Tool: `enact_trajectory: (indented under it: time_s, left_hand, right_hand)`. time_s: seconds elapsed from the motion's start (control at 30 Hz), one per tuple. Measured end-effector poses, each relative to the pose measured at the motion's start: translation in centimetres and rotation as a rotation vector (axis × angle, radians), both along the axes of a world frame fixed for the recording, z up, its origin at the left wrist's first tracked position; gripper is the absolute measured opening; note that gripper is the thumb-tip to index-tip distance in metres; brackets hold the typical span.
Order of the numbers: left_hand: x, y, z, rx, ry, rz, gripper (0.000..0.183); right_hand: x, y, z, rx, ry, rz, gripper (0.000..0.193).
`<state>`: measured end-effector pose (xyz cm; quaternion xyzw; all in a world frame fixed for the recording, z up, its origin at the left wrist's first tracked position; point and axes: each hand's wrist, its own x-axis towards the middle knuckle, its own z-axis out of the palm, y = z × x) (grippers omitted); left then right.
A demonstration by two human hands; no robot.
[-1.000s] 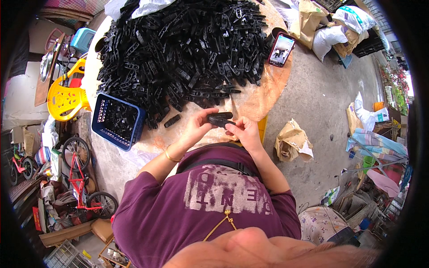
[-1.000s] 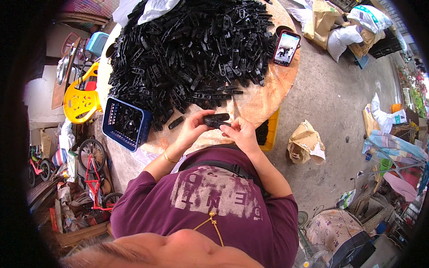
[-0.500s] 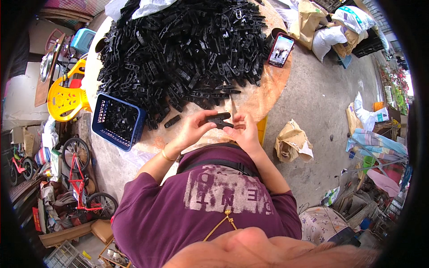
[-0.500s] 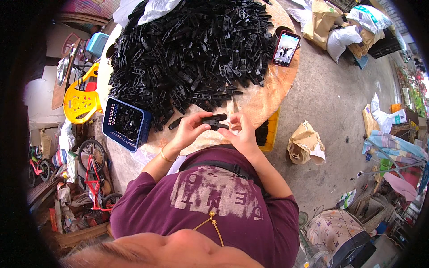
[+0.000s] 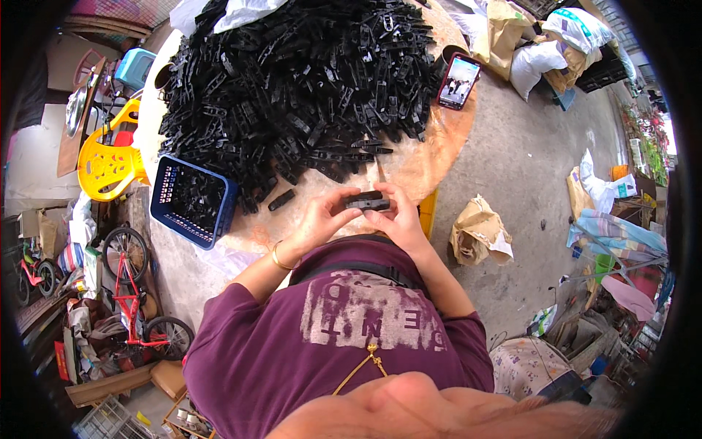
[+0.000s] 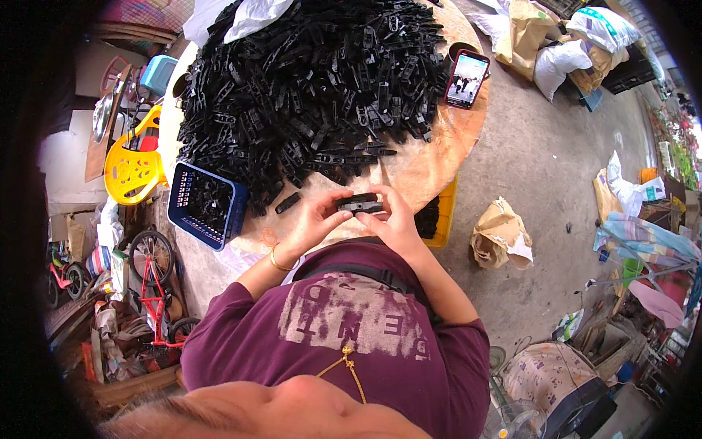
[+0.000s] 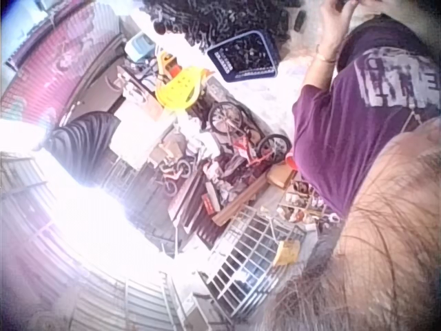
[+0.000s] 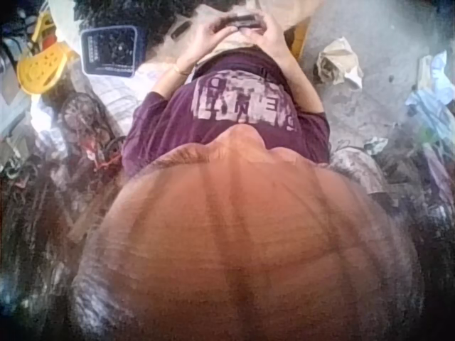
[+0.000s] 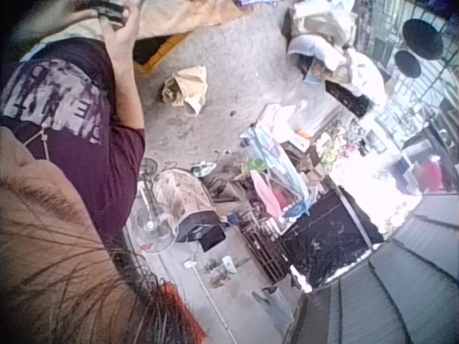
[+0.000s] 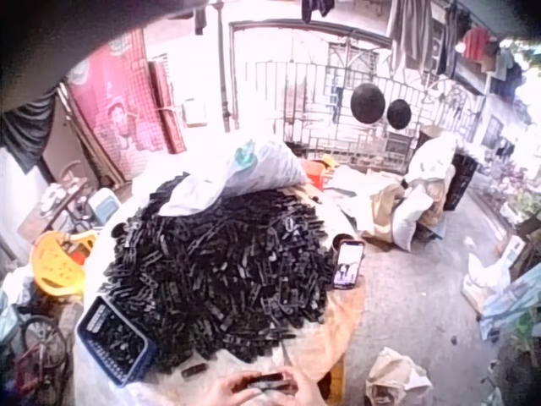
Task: The person picks up black plastic components from a pile on the table and fits them together by hand, assembling multiple pieces.
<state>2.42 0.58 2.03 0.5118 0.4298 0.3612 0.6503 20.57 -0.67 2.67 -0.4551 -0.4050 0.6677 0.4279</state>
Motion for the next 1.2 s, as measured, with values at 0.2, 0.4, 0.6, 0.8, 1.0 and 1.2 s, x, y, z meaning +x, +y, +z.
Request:
enact_trajectory:
  time_s: [0.2,0.4,0.6,0.8,1.0,1.2]
  left_hand:
    - [-0.1,0.3,0.8,0.01,0.086,-0.036,0.041]
    - [0.0,0.1,0.3,0.014,0.046,-0.006,0.038]
    - [-0.3,0.3,0.4,-0.027,0.004,-0.044,0.04]
    - [-0.6,0.4,0.6,-0.023,0.016,-0.121,0.045]
    - [0.0,0.8,1.1,-0.015,-0.056,-0.139,0.045]
    - [-0.3,0.5,-1.1,0.006,0.006,-0.21,0.052]
  right_hand:
    - [0.4,-0.1,-1.3,0.213,-0.194,-0.07,0.019]
    - [0.4,0.0,-0.4,0.279,-0.277,-0.09,0.018]
    - [0.4,-0.4,-1.0,0.185,-0.326,0.023,0.036]
    - [1.0,0.2,-0.7,0.077,-0.185,0.203,0.044]
    - [0.8,-0.5,-1.8,0.085,-0.172,0.075,0.033]
    - [1.2,-0.2,0.1,0.194,-0.331,0.104,0.029]
